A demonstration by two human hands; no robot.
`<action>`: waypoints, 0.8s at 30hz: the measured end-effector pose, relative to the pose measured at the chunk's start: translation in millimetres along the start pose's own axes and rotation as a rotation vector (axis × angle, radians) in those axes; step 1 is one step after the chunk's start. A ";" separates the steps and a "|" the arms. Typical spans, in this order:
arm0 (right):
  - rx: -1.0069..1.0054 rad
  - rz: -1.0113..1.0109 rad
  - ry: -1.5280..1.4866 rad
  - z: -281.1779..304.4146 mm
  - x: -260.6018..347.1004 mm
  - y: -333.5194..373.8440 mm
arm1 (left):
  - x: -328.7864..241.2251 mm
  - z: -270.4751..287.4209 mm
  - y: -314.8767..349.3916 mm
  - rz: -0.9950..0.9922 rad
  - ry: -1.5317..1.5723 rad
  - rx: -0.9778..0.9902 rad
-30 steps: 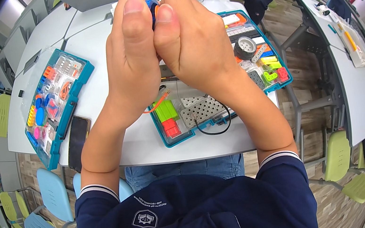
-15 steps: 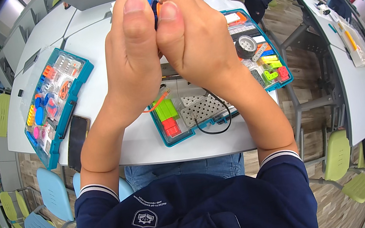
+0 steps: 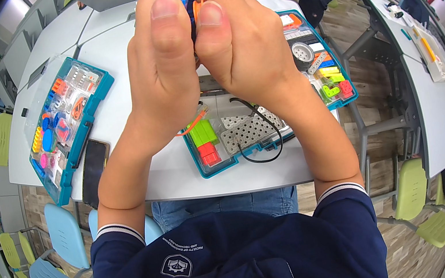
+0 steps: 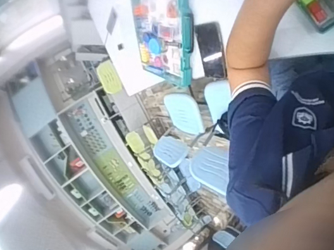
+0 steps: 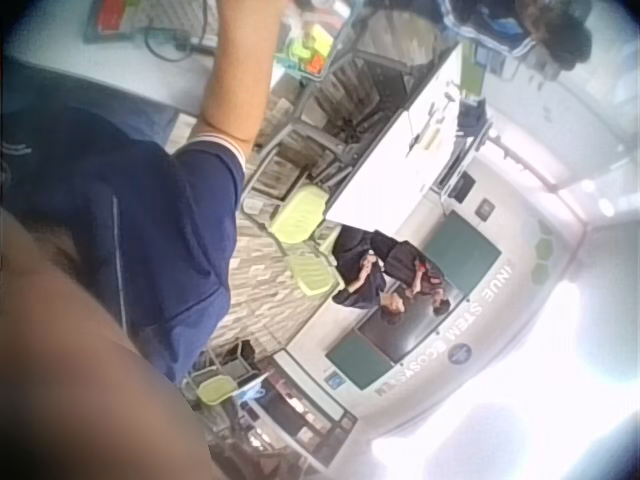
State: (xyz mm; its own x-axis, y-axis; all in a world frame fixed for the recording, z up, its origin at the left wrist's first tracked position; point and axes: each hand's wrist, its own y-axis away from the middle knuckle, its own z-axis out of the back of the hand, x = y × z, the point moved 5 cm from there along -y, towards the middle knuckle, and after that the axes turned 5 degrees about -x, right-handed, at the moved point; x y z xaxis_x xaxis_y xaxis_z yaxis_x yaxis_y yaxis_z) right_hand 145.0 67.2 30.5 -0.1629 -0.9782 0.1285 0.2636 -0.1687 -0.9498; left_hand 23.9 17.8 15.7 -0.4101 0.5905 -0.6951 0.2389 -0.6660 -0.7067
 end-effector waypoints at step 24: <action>-0.100 0.148 0.332 13.6 -3.9 -17.2 | -15.9 -7.0 -15.0 0.147 0.611 0.223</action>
State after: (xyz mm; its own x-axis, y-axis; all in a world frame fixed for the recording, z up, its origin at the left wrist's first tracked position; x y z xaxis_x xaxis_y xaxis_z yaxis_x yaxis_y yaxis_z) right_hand 154.0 72.3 50.2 -0.4336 -0.8959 -0.0966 0.2163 0.0006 -0.9763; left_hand 33.0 21.5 36.5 0.2011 0.5949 -0.7783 0.0395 -0.7988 -0.6003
